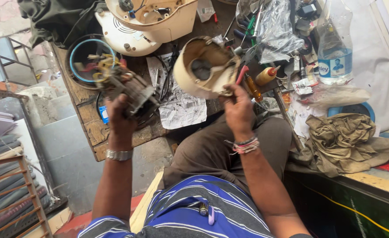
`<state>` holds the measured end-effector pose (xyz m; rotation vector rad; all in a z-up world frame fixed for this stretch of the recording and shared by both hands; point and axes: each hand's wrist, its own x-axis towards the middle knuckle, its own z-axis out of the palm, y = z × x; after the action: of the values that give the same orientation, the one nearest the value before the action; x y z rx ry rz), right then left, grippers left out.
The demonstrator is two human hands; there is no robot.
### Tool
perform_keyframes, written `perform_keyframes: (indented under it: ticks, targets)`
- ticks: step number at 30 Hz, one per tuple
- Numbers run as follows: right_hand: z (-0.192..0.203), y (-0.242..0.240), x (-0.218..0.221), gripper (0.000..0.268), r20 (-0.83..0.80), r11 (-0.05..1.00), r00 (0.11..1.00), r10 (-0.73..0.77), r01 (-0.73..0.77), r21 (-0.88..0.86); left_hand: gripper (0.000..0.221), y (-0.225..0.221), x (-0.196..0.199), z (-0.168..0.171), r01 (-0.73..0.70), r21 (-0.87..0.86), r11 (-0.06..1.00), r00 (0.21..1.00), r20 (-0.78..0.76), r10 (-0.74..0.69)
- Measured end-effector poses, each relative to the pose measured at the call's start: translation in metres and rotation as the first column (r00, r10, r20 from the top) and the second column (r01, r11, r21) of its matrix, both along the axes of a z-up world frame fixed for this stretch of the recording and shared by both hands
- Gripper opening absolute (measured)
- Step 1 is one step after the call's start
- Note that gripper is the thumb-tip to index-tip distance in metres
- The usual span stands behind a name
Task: The person uses a screwdriver and pliers to adjust wires and components inside a small motor assembly. They then place the motor into a plastic housing and secure it with a screwdriver.
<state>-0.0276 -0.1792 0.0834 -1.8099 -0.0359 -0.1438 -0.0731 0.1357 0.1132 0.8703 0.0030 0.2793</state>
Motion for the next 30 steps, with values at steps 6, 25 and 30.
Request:
perform_keyframes:
  ticks: [6, 25, 30]
  targets:
    - [-0.044, 0.03, -0.014, 0.029, 0.046, 0.957, 0.996, 0.078, -0.062, -0.285, 0.069, 0.024, -0.004, 0.02, -0.193, -0.012, 0.981, 0.981, -0.016, 0.193]
    - [-0.014, -0.016, -0.037, 0.044, 0.417, 0.843, 0.902, 0.114, 0.135, -0.521, 0.13, -0.085, 0.109, -0.011, 0.087, 0.259, 0.962, 0.99, 0.088, -0.113]
    - [-0.034, -0.019, -0.056, 0.038, 0.431, 0.876, 0.895, 0.114, 0.114, -0.469, 0.134, -0.099, 0.115, -0.027, 0.028, 0.484, 0.875, 0.977, 0.171, -0.126]
